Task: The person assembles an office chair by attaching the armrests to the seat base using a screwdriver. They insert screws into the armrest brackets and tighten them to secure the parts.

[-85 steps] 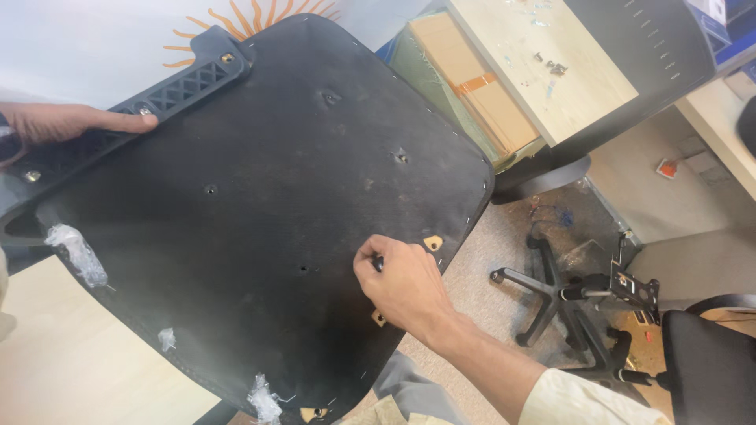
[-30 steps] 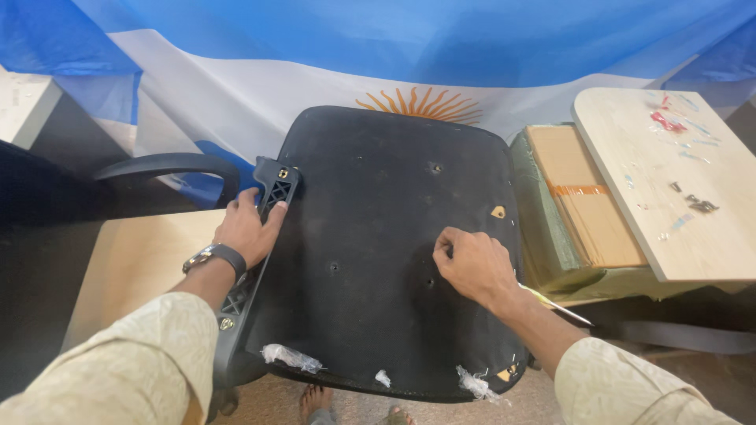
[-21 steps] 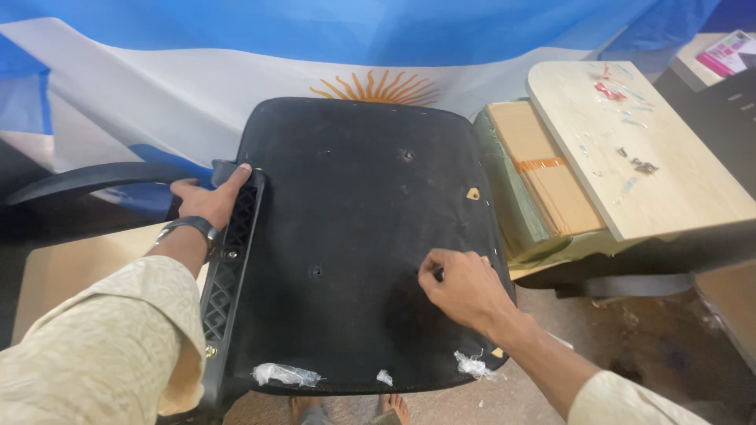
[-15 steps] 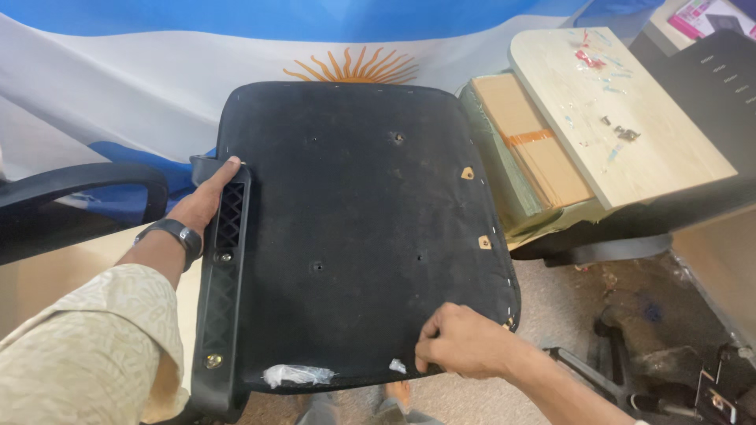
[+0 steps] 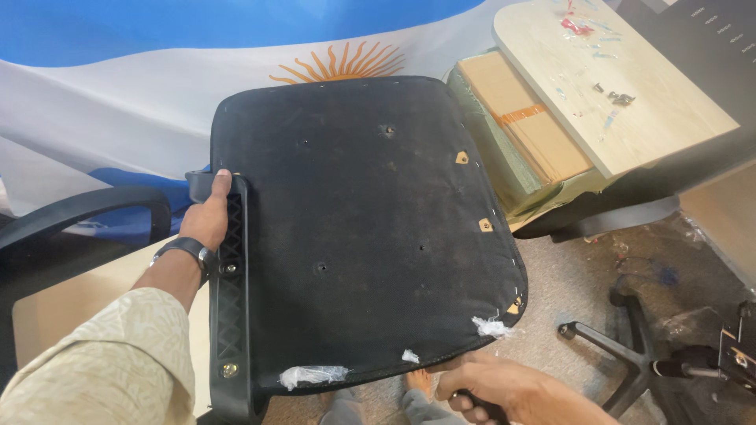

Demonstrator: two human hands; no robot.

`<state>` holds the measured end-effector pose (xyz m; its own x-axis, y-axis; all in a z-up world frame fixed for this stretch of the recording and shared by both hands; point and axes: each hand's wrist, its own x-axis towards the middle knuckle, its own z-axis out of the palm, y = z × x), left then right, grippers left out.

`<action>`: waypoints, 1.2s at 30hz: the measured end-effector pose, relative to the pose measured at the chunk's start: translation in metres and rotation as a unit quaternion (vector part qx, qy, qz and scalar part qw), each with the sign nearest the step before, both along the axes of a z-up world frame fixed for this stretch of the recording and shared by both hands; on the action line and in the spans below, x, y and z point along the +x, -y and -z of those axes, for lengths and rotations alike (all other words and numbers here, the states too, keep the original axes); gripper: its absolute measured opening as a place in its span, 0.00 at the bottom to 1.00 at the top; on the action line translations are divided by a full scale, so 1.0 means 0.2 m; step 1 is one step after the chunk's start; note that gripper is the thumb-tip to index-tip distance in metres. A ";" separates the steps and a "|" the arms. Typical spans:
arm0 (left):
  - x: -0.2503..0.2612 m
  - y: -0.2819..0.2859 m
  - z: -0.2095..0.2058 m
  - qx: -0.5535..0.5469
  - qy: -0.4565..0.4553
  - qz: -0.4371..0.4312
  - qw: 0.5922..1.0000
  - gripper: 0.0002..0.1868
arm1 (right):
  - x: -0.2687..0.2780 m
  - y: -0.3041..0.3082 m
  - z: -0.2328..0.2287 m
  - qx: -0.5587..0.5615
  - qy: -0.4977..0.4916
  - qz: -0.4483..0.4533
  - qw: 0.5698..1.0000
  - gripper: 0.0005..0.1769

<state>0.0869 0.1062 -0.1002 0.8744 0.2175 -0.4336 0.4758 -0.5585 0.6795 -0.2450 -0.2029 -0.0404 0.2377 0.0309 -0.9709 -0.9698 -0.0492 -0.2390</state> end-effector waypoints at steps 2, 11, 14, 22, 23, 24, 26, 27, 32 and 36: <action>-0.01 0.00 0.00 -0.012 -0.004 -0.012 1.000 0.61 | -0.10 0.02 0.01 0.043 0.164 0.039 0.985 0.06; -0.15 0.00 -0.01 -0.030 -0.019 -0.077 0.996 0.60 | 0.01 0.33 0.33 0.098 0.098 0.185 0.973 0.14; -0.22 0.04 -0.04 -0.035 -0.019 -0.078 0.996 0.60 | 0.07 0.46 0.36 0.111 0.107 0.153 0.976 0.14; -0.30 0.07 -0.14 -0.252 -0.064 -0.124 0.958 0.58 | 0.14 0.76 0.09 -0.052 0.063 0.070 0.994 0.09; -0.31 0.07 -0.14 -0.303 -0.061 -0.122 0.943 0.56 | 0.15 0.77 0.08 -0.009 0.063 0.127 0.990 0.12; -0.31 0.08 -0.14 -0.272 -0.053 -0.122 0.953 0.58 | 0.16 0.78 0.08 0.034 0.063 0.184 0.980 0.16; -0.32 0.08 -0.13 -0.207 -0.035 -0.132 0.969 0.61 | 0.19 0.78 0.12 0.106 0.063 0.252 0.960 0.19; -0.31 0.08 -0.13 -0.195 -0.037 -0.135 0.971 0.60 | 0.19 0.76 0.15 0.135 0.063 0.266 0.952 0.20; -0.33 0.10 -0.12 -0.178 -0.040 -0.149 0.972 0.58 | 0.19 0.79 0.26 0.167 0.100 0.295 0.936 0.20; -0.43 0.15 -0.12 -0.238 -0.008 -0.178 0.955 0.54 | 0.27 0.91 0.28 0.173 0.143 0.267 0.937 0.21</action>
<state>0.0004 0.0757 -0.0758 0.7746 0.2737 -0.5701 0.5903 0.0107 0.8071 -0.1903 -0.3845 -0.0958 0.5573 0.1359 -0.8191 -0.7285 0.5532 -0.4039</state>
